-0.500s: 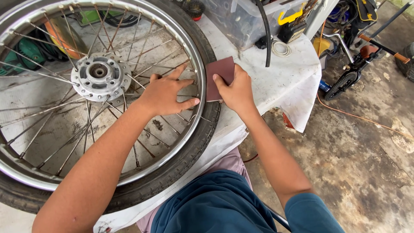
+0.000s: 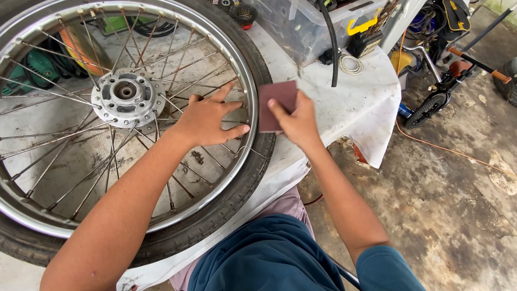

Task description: Sanding the metal rim of a motorcycle wheel to remove rust and grime using a piece of sandpaper

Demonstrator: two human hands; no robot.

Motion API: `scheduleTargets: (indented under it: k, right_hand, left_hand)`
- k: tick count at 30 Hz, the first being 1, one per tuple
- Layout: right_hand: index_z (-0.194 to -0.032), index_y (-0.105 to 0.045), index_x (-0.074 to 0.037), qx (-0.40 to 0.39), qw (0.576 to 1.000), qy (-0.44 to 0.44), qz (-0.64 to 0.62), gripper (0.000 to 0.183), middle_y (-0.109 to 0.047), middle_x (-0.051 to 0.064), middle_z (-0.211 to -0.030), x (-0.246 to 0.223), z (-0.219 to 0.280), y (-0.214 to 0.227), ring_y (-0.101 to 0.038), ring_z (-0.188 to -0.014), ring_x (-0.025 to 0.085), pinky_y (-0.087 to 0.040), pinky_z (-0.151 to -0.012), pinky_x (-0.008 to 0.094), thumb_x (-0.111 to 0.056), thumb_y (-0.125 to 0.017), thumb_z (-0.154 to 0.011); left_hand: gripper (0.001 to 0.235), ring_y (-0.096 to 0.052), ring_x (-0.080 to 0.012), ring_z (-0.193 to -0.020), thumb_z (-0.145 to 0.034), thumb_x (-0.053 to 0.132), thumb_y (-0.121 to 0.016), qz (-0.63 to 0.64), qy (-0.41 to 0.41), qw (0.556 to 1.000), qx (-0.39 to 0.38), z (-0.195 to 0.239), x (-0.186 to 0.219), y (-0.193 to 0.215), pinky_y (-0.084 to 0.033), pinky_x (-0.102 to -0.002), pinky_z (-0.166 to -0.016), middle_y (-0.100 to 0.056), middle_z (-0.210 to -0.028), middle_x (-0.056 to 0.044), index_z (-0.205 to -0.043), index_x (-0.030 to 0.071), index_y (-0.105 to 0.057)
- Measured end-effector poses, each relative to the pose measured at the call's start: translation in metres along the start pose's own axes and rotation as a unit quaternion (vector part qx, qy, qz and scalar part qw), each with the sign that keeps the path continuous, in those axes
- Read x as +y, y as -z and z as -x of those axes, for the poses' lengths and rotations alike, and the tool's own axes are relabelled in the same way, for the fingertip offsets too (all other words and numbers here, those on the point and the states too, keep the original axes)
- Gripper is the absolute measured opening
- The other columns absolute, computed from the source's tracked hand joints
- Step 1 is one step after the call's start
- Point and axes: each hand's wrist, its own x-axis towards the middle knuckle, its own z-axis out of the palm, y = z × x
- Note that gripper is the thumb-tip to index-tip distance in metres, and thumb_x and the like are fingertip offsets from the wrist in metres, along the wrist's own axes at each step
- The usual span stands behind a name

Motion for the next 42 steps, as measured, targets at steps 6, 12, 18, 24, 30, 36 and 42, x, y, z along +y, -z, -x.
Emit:
scheduleTargets:
  k: [6,12,18,24,30,36,42]
  right_hand:
    - [-0.101,-0.062,0.007,0.029,0.999,0.013,-0.043,0.022,-0.062,0.025,-0.068,0.017,-0.019,-0.004,-0.066,-0.043,0.031,-0.053,-0.029,0.034,-0.009,-0.072,-0.091]
    - [-0.101,-0.062,0.006,0.038,0.998,0.012,-0.047,0.023,-0.063,0.024,-0.069,0.018,-0.015,-0.002,-0.066,-0.043,0.032,-0.054,-0.029,0.035,-0.011,-0.073,-0.091]
    - [-0.096,-0.059,0.004,0.035,0.995,-0.013,-0.088,0.016,-0.059,0.020,-0.058,-0.021,0.016,-0.008,-0.060,-0.034,0.025,-0.043,-0.023,0.028,-0.006,-0.070,-0.091]
    - [-0.095,-0.058,0.002,0.041,0.994,-0.016,-0.097,0.017,-0.060,0.020,-0.056,-0.020,0.011,-0.013,-0.060,-0.033,0.024,-0.043,-0.022,0.028,-0.009,-0.070,-0.091]
    - [-0.096,-0.058,0.005,0.023,0.998,-0.006,-0.065,0.019,-0.060,0.021,-0.057,0.015,0.002,-0.013,-0.061,-0.035,0.025,-0.044,-0.023,0.028,-0.007,-0.070,-0.090]
    - [-0.095,-0.060,0.006,0.025,0.999,0.000,-0.024,0.018,-0.061,0.023,-0.057,-0.037,0.015,-0.009,-0.064,-0.036,0.027,-0.047,-0.024,0.030,-0.008,-0.069,-0.089]
    - [-0.109,-0.058,0.003,0.001,0.970,0.029,0.241,0.033,-0.066,0.034,-0.090,-0.032,0.019,0.001,-0.066,-0.092,0.059,-0.053,-0.073,0.062,-0.025,-0.066,-0.092]
  left_hand:
    - [0.072,-0.063,-0.0395,-0.126,-0.086,0.068,-0.060,0.001,-0.001,1.000,0.011,-0.002,-0.004,-0.006,-0.036,-0.057,-0.102,-0.035,-0.167,-0.007,-0.140,0.021,-0.064]
    - [0.071,-0.064,-0.0382,-0.125,-0.086,0.068,-0.060,0.001,-0.002,1.000,0.015,-0.002,-0.006,-0.010,-0.036,-0.055,-0.103,-0.035,-0.167,-0.005,-0.140,0.022,-0.064]
    - [0.071,-0.062,-0.0357,-0.127,-0.087,0.068,-0.059,0.005,0.008,1.000,-0.004,-0.004,-0.006,-0.006,-0.035,-0.055,-0.103,-0.033,-0.168,-0.005,-0.141,0.022,-0.063]
    - [0.071,-0.061,-0.0373,-0.128,-0.086,0.068,-0.060,0.002,0.005,1.000,0.000,-0.003,-0.004,-0.005,-0.036,-0.056,-0.102,-0.033,-0.168,-0.006,-0.141,0.022,-0.063]
    - [0.070,-0.062,-0.0382,-0.128,-0.089,0.067,-0.059,-0.001,0.006,1.000,-0.003,0.000,0.001,0.002,-0.037,-0.057,-0.103,-0.035,-0.167,-0.009,-0.140,0.020,-0.064]
    - [0.073,-0.062,-0.0397,-0.127,-0.088,0.069,-0.058,-0.002,0.003,1.000,-0.003,0.000,0.002,0.003,-0.037,-0.058,-0.104,-0.035,-0.167,-0.010,-0.140,0.019,-0.064]
    - [0.066,-0.058,-0.0500,-0.127,-0.091,0.045,-0.071,0.205,-0.066,0.964,0.159,0.007,0.002,0.011,-0.045,-0.060,-0.104,-0.057,-0.142,-0.031,-0.135,-0.003,-0.063]
